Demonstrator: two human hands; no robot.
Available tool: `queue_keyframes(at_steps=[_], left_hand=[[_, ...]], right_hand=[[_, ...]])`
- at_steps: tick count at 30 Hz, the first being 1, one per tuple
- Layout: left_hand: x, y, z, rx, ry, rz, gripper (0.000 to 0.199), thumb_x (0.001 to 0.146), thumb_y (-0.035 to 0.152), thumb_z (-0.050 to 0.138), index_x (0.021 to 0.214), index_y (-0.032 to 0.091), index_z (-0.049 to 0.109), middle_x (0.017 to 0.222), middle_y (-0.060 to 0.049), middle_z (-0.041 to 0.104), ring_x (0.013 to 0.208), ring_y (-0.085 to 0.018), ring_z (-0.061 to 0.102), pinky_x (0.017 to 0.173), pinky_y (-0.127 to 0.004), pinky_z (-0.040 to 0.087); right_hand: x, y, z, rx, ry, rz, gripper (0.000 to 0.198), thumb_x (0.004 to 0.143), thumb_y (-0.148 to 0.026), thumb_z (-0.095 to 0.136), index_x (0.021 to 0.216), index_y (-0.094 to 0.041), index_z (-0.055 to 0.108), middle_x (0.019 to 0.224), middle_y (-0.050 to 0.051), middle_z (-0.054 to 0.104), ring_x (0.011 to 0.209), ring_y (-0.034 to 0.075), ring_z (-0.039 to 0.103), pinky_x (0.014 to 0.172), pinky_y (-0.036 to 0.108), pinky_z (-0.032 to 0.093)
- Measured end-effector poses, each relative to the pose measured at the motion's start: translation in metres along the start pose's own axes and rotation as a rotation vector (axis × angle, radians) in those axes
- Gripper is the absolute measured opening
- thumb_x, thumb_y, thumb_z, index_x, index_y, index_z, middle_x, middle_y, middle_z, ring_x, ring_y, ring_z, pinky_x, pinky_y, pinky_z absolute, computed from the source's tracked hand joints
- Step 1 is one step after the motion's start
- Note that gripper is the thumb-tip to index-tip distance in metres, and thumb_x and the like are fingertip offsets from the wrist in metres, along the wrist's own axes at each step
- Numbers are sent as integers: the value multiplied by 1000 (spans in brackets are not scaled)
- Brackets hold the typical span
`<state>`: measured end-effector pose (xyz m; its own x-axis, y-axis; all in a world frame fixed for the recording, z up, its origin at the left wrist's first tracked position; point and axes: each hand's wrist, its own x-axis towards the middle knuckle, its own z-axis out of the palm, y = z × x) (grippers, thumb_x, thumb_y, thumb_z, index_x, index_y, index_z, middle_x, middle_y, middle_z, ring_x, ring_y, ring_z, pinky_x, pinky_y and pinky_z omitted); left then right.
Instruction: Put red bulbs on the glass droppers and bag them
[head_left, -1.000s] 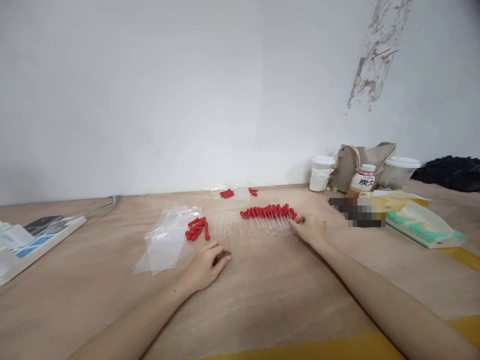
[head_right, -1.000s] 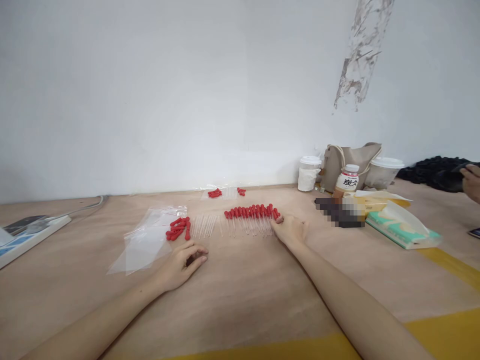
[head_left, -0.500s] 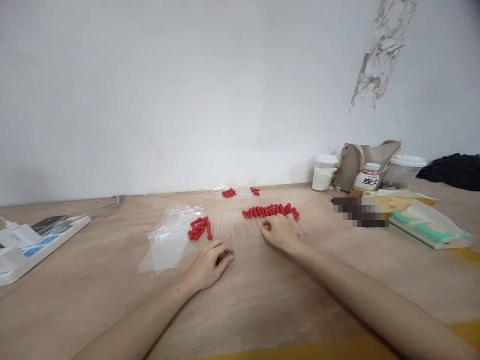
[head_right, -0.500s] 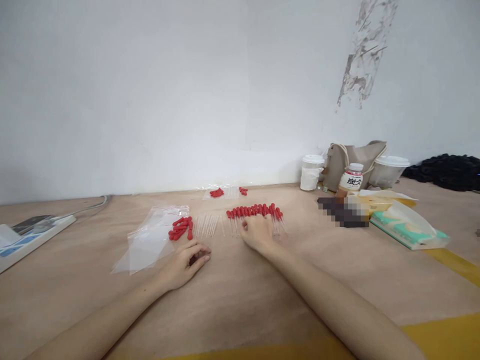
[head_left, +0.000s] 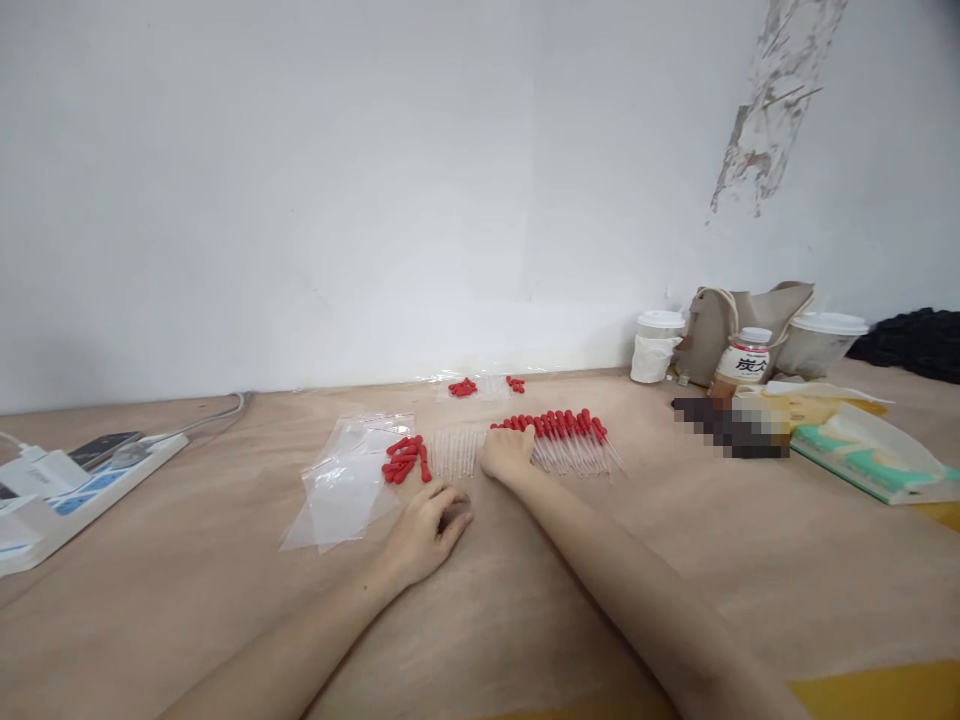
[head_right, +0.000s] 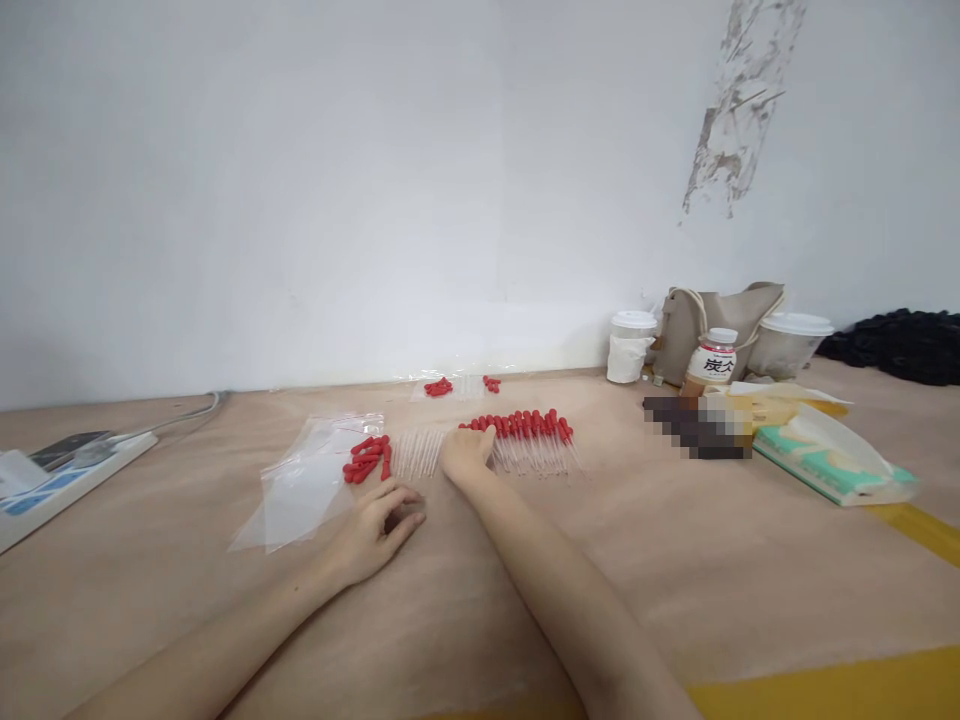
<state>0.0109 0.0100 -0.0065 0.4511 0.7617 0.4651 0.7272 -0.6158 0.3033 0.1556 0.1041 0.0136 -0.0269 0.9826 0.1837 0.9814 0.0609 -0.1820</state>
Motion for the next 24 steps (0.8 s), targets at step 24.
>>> queue_keyframes(at_steps=[24], left_hand=[[4,-16,-18,83,180,-187,27,80,18,41,107,19,42,92,-5,51,75,-17,52,65,-28,41]], right_hand=[[-89,94,-1,358,395,-466,20,84,-23,38,95,-17,54,85,5,63,78,16,55,72,29,32]])
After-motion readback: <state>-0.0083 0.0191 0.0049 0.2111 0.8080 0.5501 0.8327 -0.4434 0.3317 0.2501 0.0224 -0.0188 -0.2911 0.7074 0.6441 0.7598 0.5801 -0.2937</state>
